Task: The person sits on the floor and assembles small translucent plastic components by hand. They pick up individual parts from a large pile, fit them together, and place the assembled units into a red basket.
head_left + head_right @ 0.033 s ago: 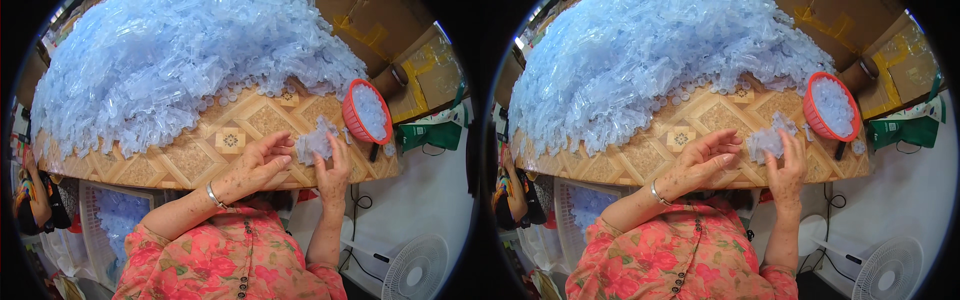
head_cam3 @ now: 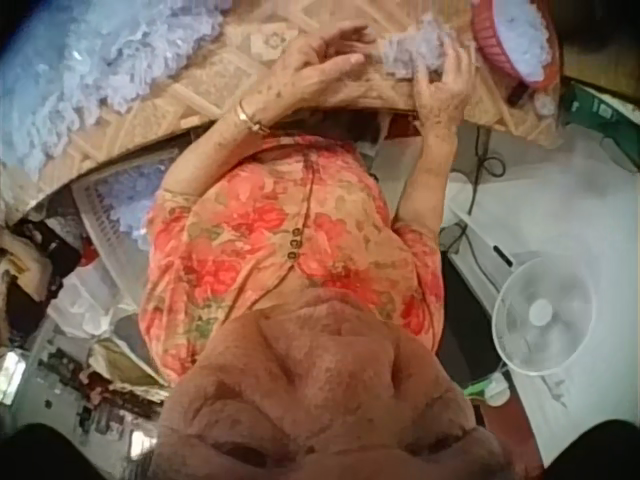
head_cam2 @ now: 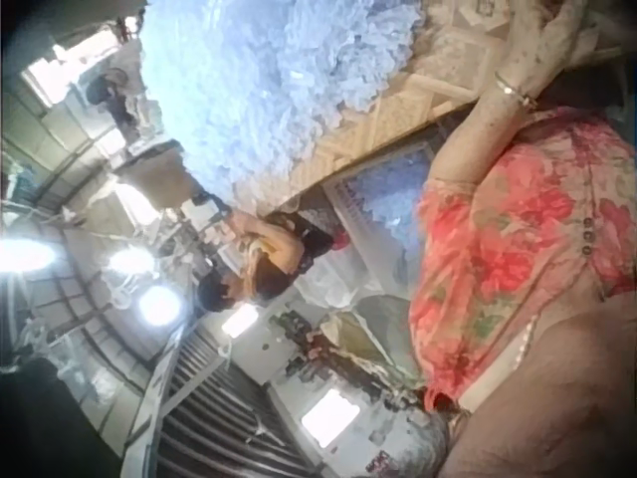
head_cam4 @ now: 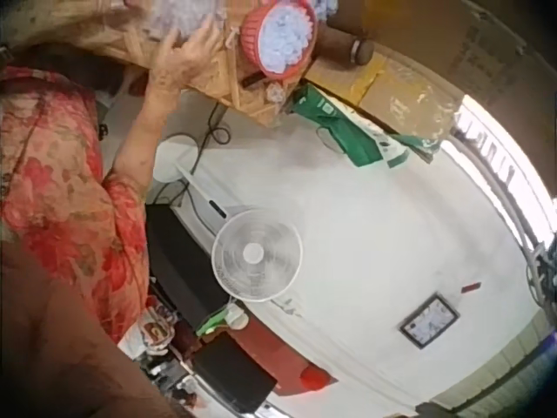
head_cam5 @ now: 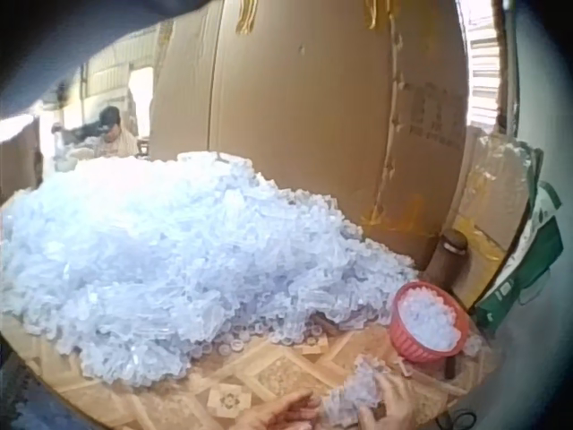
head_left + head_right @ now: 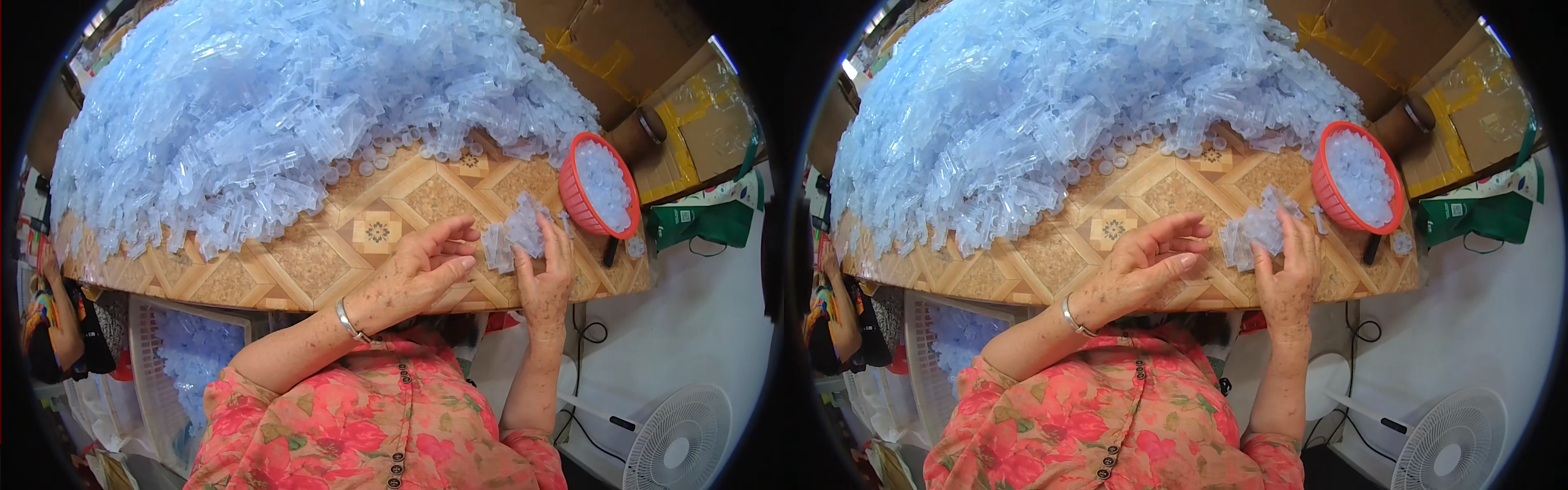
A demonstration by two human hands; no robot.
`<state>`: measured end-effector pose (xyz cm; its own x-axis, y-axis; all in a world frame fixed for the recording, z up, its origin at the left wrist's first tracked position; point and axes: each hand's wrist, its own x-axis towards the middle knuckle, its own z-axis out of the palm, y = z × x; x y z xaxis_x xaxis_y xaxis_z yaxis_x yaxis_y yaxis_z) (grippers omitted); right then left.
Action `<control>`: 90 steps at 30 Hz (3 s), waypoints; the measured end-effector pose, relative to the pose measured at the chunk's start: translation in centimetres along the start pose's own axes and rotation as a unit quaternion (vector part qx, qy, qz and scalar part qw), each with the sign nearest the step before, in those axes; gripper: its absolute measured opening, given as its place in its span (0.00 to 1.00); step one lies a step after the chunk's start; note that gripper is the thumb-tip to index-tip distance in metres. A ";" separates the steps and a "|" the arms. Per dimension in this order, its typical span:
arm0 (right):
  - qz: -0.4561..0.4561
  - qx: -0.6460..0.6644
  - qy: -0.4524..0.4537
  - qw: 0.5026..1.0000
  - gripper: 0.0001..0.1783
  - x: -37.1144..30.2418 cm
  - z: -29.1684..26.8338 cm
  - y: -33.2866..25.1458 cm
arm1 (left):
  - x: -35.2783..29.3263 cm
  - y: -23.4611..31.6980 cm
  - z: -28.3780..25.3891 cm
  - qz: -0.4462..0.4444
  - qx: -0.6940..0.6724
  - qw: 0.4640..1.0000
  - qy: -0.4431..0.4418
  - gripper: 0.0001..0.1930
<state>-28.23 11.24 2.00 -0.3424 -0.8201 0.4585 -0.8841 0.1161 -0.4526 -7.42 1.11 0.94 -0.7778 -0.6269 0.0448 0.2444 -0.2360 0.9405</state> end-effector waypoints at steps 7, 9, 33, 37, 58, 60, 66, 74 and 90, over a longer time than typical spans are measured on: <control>-0.045 -0.032 -0.019 0.998 0.30 3.5 -0.1 -0.6 | 0.9 2.9 -1.3 0.036 0.085 0.996 0.016 0.26; -0.073 -0.014 -0.032 0.997 0.30 5.6 0.1 -2.3 | 1.3 3.5 -1.9 0.047 0.098 0.994 0.026 0.25; -0.038 0.044 -0.049 0.997 0.22 19.8 8.4 -10.6 | 2.1 2.5 -3.7 0.007 -0.154 0.982 0.112 0.20; 0.030 0.204 -0.126 0.970 0.18 14.4 6.1 -10.3 | 2.2 2.9 -3.7 0.007 -0.311 0.938 0.152 0.24; 0.014 0.305 -0.058 0.951 0.26 2.0 2.4 -5.4 | 2.4 1.5 -4.1 -0.086 -0.186 0.979 0.001 0.19; 0.076 0.357 -0.052 0.929 0.24 1.9 2.6 -4.8 | 2.3 1.7 -3.8 -0.085 -0.112 0.990 0.003 0.19; 0.185 0.447 -0.104 0.869 0.26 0.7 2.8 -4.8 | 2.5 0.9 -3.8 -0.055 -0.163 0.984 0.050 0.19; 0.011 0.343 -0.141 0.929 0.42 2.0 1.9 -7.1 | 2.0 1.8 -4.2 -0.095 -0.093 0.991 0.020 0.19; -0.045 0.165 0.009 0.985 0.43 -1.0 5.2 -7.9 | 1.8 3.1 -4.1 -0.136 -0.011 0.991 0.009 0.18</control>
<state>-19.25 8.22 1.15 -0.2754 -0.8085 0.5201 -0.7609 -0.1473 -0.6319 -5.71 -3.76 2.55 -0.8058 -0.5512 -0.2166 0.0396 -0.4151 0.9089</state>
